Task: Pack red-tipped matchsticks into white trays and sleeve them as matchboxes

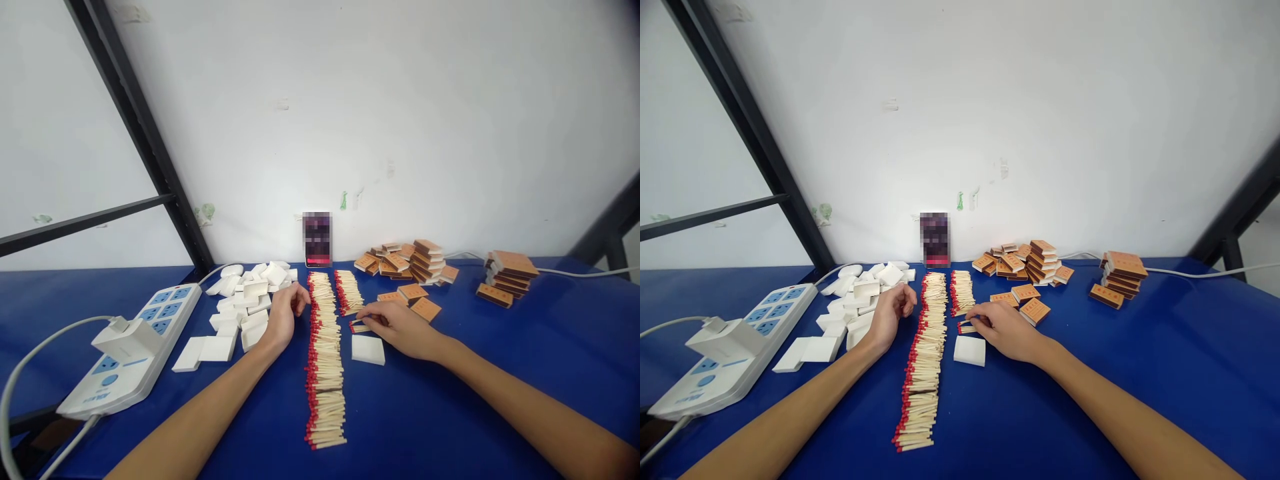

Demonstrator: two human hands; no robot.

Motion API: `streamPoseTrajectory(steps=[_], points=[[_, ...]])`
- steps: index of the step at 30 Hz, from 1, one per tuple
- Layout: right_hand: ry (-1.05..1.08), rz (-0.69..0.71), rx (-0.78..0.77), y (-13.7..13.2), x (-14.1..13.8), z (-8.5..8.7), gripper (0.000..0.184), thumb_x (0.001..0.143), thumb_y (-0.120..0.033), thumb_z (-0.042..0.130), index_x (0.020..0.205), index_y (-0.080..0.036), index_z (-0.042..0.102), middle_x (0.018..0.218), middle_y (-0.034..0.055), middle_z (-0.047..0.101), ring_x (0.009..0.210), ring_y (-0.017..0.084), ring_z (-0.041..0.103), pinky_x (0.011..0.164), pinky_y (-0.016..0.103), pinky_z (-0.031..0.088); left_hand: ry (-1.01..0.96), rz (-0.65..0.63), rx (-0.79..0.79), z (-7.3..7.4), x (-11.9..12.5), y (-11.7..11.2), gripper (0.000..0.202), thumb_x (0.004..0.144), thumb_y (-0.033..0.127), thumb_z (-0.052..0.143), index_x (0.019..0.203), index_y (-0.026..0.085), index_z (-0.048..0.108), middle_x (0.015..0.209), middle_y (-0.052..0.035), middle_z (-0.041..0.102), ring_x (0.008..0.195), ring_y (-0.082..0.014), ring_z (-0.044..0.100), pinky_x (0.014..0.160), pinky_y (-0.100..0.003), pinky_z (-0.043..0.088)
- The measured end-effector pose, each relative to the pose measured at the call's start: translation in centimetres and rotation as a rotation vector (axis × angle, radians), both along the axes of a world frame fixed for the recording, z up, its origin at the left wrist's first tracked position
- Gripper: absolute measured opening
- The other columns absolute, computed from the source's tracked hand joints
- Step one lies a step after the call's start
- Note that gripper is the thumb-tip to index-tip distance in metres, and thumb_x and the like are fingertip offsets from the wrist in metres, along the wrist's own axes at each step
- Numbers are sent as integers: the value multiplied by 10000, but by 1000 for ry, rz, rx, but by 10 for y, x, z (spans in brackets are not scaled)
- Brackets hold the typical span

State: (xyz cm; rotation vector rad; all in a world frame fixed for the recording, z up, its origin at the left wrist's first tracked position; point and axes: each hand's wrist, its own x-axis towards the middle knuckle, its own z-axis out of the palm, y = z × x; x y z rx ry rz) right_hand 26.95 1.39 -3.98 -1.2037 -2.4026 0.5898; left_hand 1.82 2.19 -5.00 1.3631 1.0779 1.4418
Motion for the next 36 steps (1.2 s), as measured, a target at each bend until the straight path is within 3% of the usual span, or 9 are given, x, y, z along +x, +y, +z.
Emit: streamPoseTrajectory(steps=[7, 12, 18, 23, 36], points=[[-18, -2, -12, 1, 1, -2, 210, 931, -299, 470, 883, -201, 649, 630, -15, 545, 589, 134, 476, 572, 257, 328, 17, 8, 1, 1, 1, -1, 438, 857, 463, 403, 589, 153, 558, 466, 17, 370, 465, -103, 359, 501, -260, 270], [-22, -27, -70, 2, 2, -1, 197, 919, -353, 501, 855, -207, 617, 653, -18, 537, 601, 132, 466, 555, 253, 323, 26, 9, 9, 1, 0, -1, 428, 850, 455, 413, 583, 154, 560, 461, 18, 366, 462, -101, 353, 498, -259, 264], [-28, -49, -46, 3, 2, 0, 238, 950, -364, 448, 939, -210, 629, 649, -17, 538, 608, 140, 466, 559, 263, 314, 19, 8, 2, 2, 1, -2, 432, 851, 459, 411, 585, 154, 563, 462, 16, 374, 461, -100, 350, 494, -261, 258], [-33, -48, -42, 1, 0, 2, 248, 944, -383, 472, 888, -206, 638, 636, -20, 538, 605, 137, 463, 581, 269, 319, 22, 3, 6, 3, 2, -2, 433, 854, 452, 412, 578, 152, 558, 461, 17, 374, 461, -97, 348, 495, -259, 258], [-66, 31, -29, 0, 3, 4, 247, 972, -340, 421, 873, -204, 602, 682, 10, 588, 631, 151, 481, 598, 276, 341, -103, -17, -29, 0, -2, 1, 388, 845, 439, 434, 606, 154, 546, 468, 28, 365, 449, -93, 342, 479, -245, 257]])
